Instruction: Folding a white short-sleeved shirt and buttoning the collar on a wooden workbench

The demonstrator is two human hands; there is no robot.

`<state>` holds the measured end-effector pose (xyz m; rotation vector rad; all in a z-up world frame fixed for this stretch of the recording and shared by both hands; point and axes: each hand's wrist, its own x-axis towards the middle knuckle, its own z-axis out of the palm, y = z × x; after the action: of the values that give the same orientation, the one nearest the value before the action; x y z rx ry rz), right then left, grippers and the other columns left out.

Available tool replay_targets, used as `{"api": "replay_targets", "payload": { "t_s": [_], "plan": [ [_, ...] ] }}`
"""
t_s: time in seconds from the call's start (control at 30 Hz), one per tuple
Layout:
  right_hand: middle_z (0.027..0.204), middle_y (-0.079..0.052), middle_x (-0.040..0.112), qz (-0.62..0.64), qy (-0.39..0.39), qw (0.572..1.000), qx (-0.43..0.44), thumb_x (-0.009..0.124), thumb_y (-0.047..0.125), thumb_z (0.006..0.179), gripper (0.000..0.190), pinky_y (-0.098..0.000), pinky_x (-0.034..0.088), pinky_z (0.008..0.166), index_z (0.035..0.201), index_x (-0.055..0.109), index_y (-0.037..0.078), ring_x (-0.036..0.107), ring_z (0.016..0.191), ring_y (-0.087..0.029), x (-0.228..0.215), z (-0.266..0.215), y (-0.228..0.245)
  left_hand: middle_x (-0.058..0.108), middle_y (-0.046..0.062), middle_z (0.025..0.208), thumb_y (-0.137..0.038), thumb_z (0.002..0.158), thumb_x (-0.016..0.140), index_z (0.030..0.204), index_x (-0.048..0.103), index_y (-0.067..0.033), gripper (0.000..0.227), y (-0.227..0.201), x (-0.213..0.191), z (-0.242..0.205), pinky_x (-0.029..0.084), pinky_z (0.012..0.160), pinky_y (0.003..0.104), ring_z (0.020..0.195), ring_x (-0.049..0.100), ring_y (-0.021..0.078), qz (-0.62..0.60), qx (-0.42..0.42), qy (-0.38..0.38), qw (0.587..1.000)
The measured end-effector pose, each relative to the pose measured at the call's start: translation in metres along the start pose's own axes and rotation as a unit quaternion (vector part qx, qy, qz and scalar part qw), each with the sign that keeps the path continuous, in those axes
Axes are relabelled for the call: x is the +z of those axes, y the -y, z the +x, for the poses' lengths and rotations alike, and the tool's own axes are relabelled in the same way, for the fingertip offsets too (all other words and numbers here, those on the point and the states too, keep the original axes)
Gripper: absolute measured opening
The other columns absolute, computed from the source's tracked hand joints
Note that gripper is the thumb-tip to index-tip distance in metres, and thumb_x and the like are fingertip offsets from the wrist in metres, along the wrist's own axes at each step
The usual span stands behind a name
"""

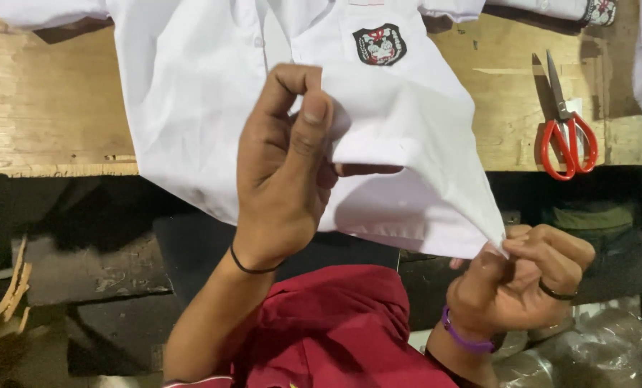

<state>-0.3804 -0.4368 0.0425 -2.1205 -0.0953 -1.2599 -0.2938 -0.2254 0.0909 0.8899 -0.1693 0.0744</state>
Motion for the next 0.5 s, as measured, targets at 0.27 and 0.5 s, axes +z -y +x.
{"api": "replay_targets", "payload": {
  "t_s": [0.27,0.5],
  "plan": [
    [0.097,-0.020,0.046,-0.027,0.116,0.991,0.067,0.046,-0.017,0.084,0.018,-0.0422,0.043,0.079,0.094,0.048,-0.002,0.048,0.090,-0.032,-0.001,-0.033,-0.018,0.049,-0.005,0.083,-0.022,0.107,0.052,0.104,0.049,-0.0086,0.014,0.075,-0.031,-0.071,0.040,0.073,0.023,0.077,0.047,0.0062,-0.181,-0.110,-0.046,0.976],
    [0.111,-0.019,0.045,-0.070,0.245,0.962,0.093,0.054,-0.012,0.091,0.019,-0.0460,0.048,0.087,0.105,0.054,0.001,0.053,0.101,-0.033,-0.014,-0.084,-0.054,0.051,0.000,0.083,-0.023,0.104,0.061,0.097,0.050,-0.0066,0.021,0.137,-0.081,-0.156,0.042,0.065,0.021,0.072,0.049,0.0074,-0.240,-0.270,-0.042,0.932]
  ]
}}
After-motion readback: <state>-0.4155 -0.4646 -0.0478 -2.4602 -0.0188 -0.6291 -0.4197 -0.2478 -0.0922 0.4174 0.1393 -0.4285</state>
